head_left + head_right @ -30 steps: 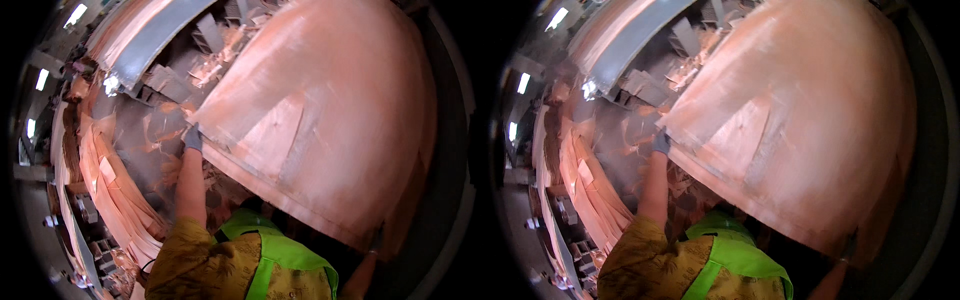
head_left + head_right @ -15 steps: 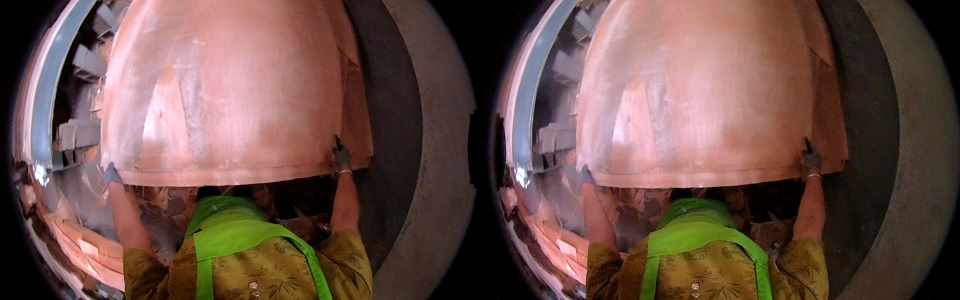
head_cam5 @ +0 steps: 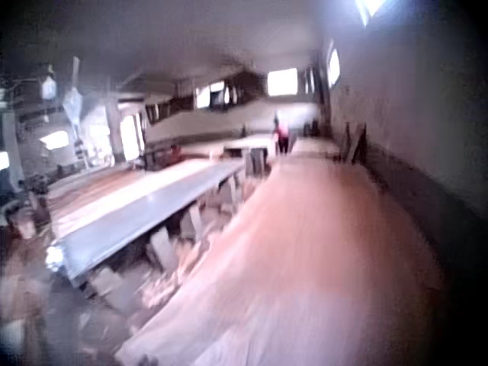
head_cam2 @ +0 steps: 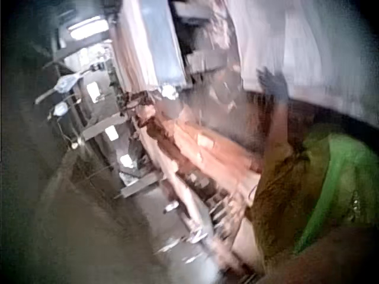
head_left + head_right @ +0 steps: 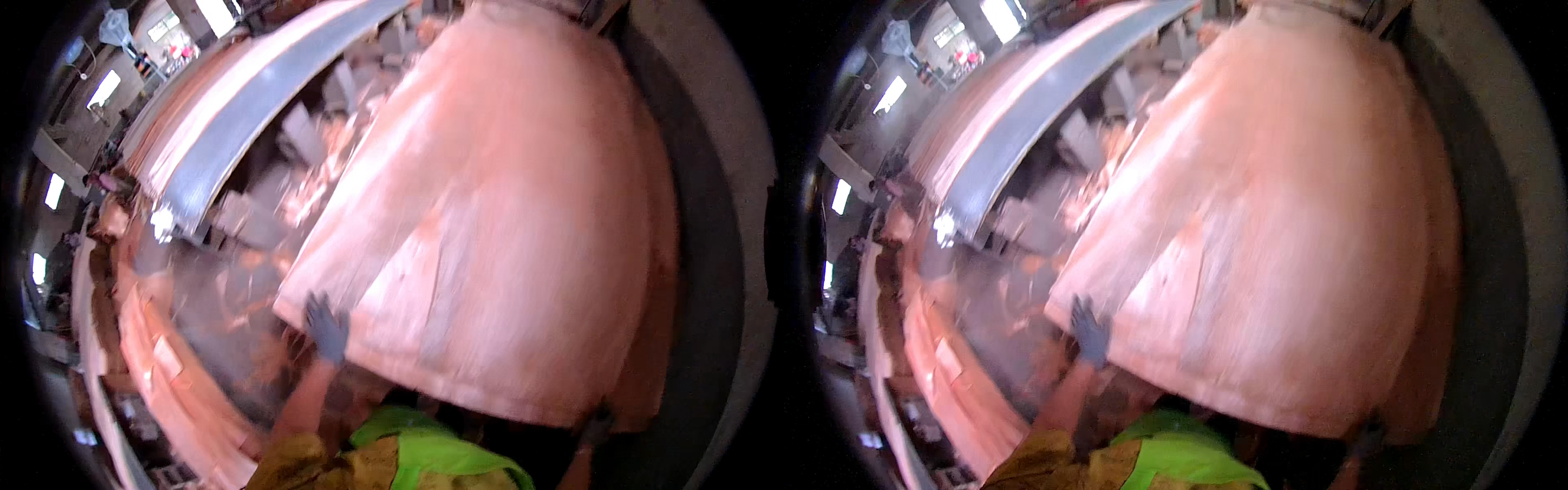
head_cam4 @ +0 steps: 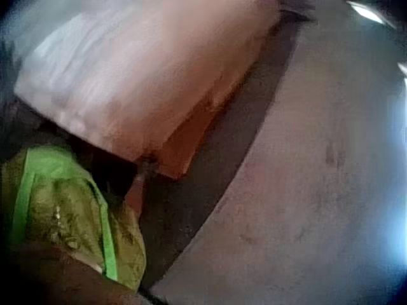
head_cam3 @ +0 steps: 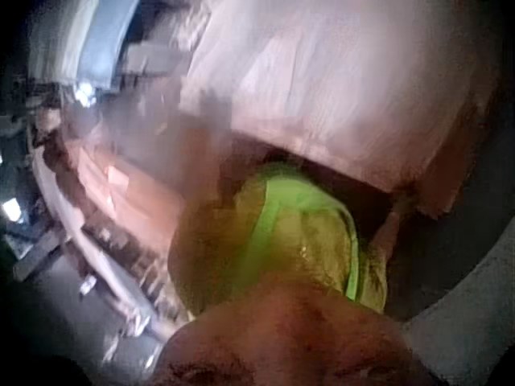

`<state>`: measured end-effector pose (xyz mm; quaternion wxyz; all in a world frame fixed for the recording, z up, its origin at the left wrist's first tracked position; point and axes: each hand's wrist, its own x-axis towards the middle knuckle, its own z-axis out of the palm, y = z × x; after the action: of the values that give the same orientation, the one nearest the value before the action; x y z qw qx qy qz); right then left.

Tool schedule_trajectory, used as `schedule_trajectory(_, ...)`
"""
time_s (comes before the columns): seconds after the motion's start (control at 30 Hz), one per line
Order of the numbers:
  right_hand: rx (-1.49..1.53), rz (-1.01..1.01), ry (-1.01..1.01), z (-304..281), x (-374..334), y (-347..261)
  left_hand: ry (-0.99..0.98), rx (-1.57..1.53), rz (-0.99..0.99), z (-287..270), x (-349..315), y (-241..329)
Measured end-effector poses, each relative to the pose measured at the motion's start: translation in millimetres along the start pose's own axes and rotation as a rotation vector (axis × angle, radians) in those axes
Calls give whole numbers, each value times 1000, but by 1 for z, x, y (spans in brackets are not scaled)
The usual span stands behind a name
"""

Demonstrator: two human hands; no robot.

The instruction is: The person flips, inspects, and sorts large thin wood veneer sheets on a stack, then uses a small tool to cut or trim edges of specific sheets.

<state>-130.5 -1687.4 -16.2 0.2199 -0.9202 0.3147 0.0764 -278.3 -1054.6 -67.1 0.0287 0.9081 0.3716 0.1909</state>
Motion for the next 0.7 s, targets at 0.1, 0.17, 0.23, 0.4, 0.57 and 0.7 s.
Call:
schedule_trajectory(0.1, 159, -202, 136, 33, 21, 53, -333, 91, 258, -39, -49, 74)
schedule_trajectory(0.17, 602, -169, 39, 30, 18, 45, -466, 167, 377, -38, -69, 99)
schedule_trajectory(0.23, 589, -96, -14, 5, -8, 22, -504, 125, 429, -32, -78, 121)
schedule_trajectory(0.4, 967, 198, -77, -24, -45, 59, -631, 129, 437, -6, -85, 124)
schedule_trajectory(0.57, 36, 67, -305, -31, -54, 145, -742, 113, 435, -2, -81, 126)
schedule_trajectory(0.7, 235, -93, -95, -29, -56, 125, -775, 100, 436, -12, -79, 123)
